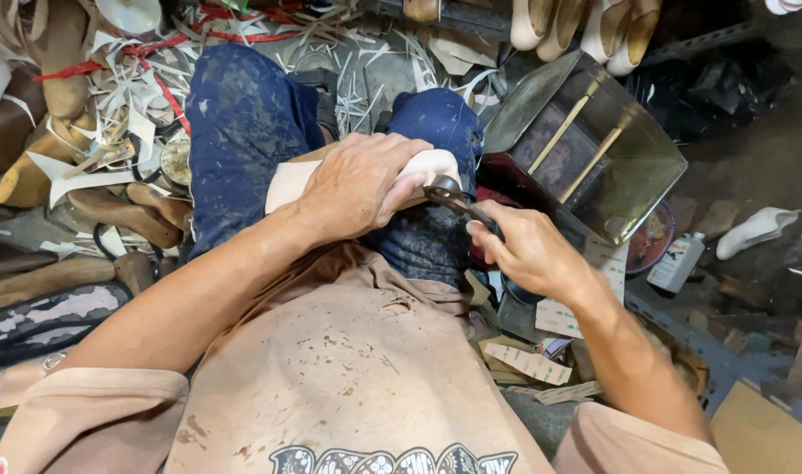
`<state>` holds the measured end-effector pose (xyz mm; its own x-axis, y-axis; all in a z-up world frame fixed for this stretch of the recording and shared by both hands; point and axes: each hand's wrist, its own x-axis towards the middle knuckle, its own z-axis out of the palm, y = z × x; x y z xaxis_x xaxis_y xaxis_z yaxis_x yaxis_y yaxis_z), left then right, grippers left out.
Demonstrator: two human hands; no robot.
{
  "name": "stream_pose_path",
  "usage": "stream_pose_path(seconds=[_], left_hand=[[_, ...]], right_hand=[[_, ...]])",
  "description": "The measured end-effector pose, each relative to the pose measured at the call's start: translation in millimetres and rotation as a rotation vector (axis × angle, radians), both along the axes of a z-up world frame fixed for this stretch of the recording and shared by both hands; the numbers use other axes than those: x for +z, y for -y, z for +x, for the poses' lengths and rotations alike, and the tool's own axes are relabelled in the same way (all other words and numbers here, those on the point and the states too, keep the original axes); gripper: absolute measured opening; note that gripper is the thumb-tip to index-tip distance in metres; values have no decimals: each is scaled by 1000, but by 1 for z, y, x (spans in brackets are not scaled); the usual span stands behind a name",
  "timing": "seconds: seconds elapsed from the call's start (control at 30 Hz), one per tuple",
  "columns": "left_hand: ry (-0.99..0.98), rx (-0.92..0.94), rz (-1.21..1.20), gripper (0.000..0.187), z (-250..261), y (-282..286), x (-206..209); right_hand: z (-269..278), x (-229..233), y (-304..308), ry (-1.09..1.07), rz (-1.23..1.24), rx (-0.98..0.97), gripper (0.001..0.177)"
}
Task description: The person holds a beige shoe on their lap and uses a hammer to repeatedly tap the shoe's sole and heel area. They rotate the shoe to access different sides and continue hammering the edges and sole throughout the clip.
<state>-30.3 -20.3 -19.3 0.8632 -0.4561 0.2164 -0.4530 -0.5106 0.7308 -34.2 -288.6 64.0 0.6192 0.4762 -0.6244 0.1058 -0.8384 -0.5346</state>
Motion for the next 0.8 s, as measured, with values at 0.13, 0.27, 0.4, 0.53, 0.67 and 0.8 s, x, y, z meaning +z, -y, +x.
stream_pose_path(seconds=[0.13,0.27,0.4,0.53,0.67,0.8], left_hand=[[-15,-25,-31,34,1,-2,0],[31,-12,-28,35,-5,1,-6],[101,34,-7,38,-16,8,1],[25,65,-29,33,-15,12,9],[94,91,7,30,-16,11,2],[109,99,9,31,-17,10,2]], right_hand=[[-29,-39,8,316,83,-18,14],[-60,-51,2,614,-30,15,18],[-81,-34,-8,668,-235,64,18],[-72,-17,-13,656,-264,67,17],[-54,-4,-10,431,-90,3,15],[-63,-12,-15,274,-11,-111,15]])
